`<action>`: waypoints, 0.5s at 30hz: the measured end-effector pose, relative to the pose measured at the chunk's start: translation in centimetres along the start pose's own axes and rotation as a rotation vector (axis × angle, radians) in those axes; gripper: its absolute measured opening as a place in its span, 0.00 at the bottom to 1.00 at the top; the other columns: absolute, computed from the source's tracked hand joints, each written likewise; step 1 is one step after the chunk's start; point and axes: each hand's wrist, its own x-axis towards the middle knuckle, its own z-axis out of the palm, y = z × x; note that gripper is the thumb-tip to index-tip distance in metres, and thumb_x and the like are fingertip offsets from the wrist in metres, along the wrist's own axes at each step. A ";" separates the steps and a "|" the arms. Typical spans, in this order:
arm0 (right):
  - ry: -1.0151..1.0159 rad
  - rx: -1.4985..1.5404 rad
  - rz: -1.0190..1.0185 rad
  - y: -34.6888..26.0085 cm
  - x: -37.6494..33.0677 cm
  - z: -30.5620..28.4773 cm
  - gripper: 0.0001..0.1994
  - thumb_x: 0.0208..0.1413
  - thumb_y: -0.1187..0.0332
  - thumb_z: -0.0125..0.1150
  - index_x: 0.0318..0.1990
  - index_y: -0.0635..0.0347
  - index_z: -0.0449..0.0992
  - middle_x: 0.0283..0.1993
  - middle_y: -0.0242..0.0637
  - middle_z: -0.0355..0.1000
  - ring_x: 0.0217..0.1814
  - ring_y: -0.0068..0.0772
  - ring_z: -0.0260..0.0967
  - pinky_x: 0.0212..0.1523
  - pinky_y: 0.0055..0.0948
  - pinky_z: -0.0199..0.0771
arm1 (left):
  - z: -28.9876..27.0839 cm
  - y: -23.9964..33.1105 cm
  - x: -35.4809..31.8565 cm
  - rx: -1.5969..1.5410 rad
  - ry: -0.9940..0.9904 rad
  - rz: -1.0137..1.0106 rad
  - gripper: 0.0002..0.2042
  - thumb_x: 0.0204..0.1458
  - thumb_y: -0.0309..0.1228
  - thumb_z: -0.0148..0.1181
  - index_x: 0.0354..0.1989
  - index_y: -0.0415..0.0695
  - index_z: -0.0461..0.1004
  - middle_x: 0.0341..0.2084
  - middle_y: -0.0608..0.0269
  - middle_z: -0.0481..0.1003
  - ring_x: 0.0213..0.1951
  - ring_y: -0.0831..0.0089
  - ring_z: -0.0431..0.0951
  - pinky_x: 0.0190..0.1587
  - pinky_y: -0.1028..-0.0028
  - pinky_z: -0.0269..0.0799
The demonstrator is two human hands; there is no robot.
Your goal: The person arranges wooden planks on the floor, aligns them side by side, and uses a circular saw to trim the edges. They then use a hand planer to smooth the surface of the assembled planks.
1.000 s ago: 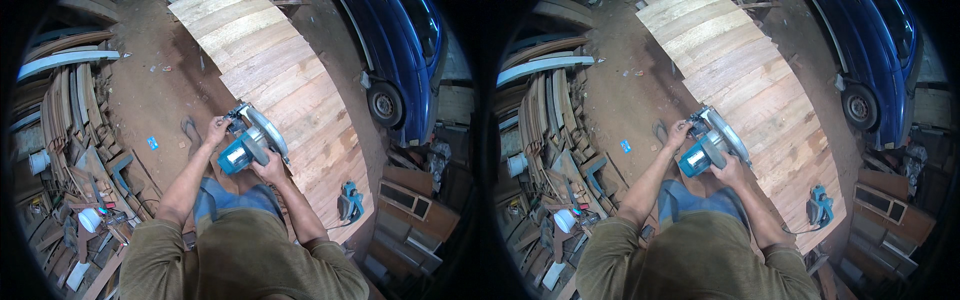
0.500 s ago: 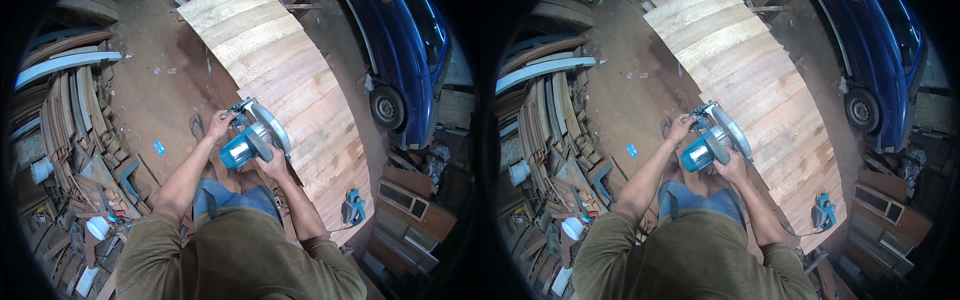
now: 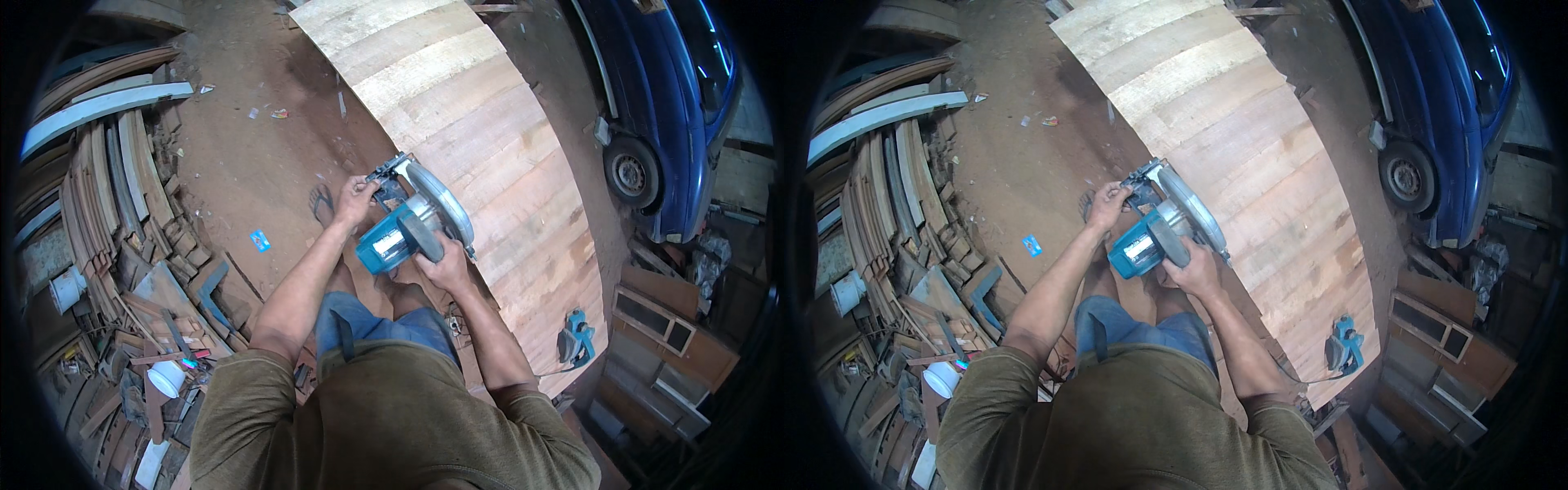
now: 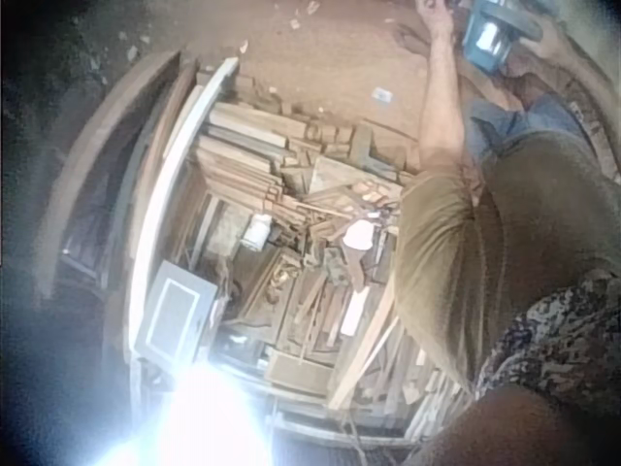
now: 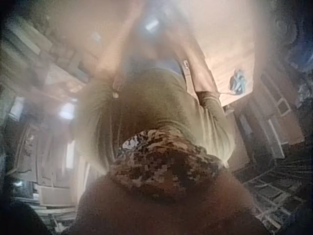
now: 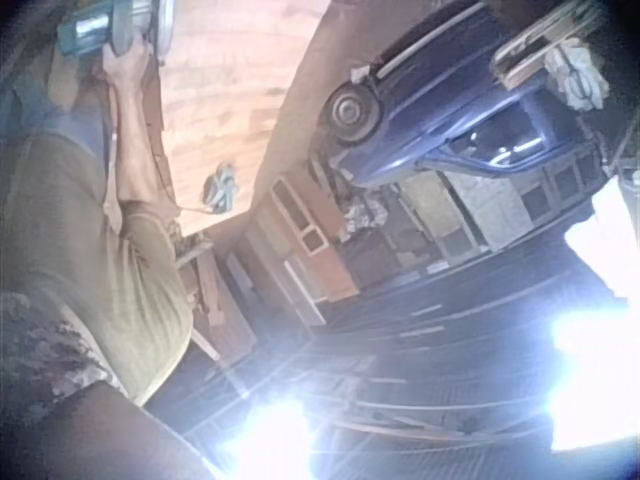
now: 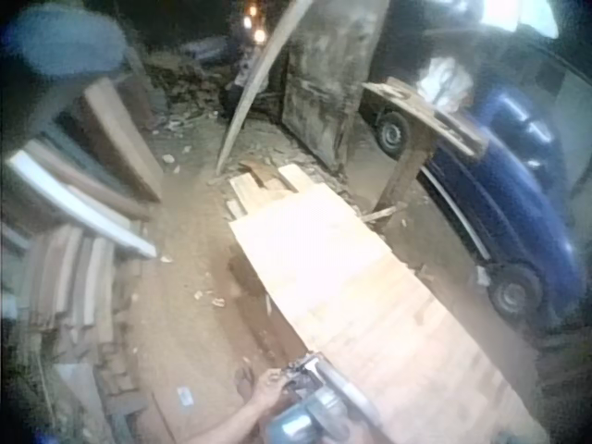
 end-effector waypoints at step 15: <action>0.005 0.018 -0.091 -4.2 7.9 3.6 0.22 0.44 0.66 0.70 0.47 0.67 0.78 0.38 0.57 0.78 0.42 0.57 0.78 0.42 0.44 0.77 | -5.1 6.2 4.5 -0.010 0.029 0.019 0.15 0.59 0.35 0.64 0.47 0.37 0.73 0.37 0.58 0.78 0.36 0.74 0.79 0.33 0.75 0.76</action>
